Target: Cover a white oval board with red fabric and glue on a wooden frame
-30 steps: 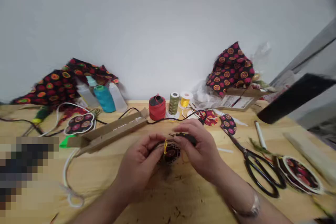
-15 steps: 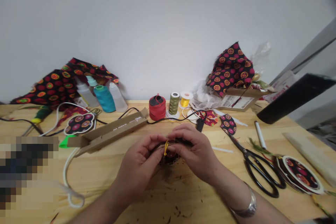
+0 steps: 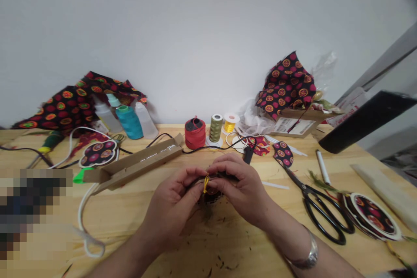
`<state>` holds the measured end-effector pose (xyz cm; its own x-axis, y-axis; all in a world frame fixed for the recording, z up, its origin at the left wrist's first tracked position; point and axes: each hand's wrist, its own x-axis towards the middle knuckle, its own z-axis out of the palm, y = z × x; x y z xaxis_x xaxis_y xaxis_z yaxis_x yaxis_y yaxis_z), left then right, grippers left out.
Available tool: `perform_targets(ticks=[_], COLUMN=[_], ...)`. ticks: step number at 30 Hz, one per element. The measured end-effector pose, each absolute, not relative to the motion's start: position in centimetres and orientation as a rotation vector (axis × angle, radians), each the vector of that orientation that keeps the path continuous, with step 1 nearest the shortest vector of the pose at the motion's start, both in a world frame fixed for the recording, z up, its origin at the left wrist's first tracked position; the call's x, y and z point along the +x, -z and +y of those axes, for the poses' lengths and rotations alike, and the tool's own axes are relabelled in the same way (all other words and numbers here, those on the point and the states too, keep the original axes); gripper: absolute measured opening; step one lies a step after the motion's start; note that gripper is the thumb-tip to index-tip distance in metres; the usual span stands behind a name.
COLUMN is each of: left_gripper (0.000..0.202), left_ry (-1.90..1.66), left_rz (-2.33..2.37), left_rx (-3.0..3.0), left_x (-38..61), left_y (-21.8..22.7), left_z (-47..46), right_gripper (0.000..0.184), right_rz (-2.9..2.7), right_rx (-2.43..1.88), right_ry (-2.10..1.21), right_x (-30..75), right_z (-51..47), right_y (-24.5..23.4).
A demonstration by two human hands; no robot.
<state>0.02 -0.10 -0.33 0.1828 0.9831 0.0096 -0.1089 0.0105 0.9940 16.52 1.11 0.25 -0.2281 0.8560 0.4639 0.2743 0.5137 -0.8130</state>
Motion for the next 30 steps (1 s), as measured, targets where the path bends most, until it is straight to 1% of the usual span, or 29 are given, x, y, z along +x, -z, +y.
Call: perform_targets(ticks=[19,30], left_gripper=[0.013,0.010], left_ry=[-1.136,-1.107], left_rz=[0.997,1.062], left_rx=[1.230,1.251], left_x=[0.11,0.22], left_y=[-0.02,-0.08], left_z=[-0.32,-0.14], right_gripper=[0.015,0.015], right_rz=[-1.760,-1.761], right_rx=[-0.919,-0.908], right_ry=[-0.542,-0.513], right_x=[16.49,16.27], right_z=[0.91,0.81], right_y=[-0.22,-0.14])
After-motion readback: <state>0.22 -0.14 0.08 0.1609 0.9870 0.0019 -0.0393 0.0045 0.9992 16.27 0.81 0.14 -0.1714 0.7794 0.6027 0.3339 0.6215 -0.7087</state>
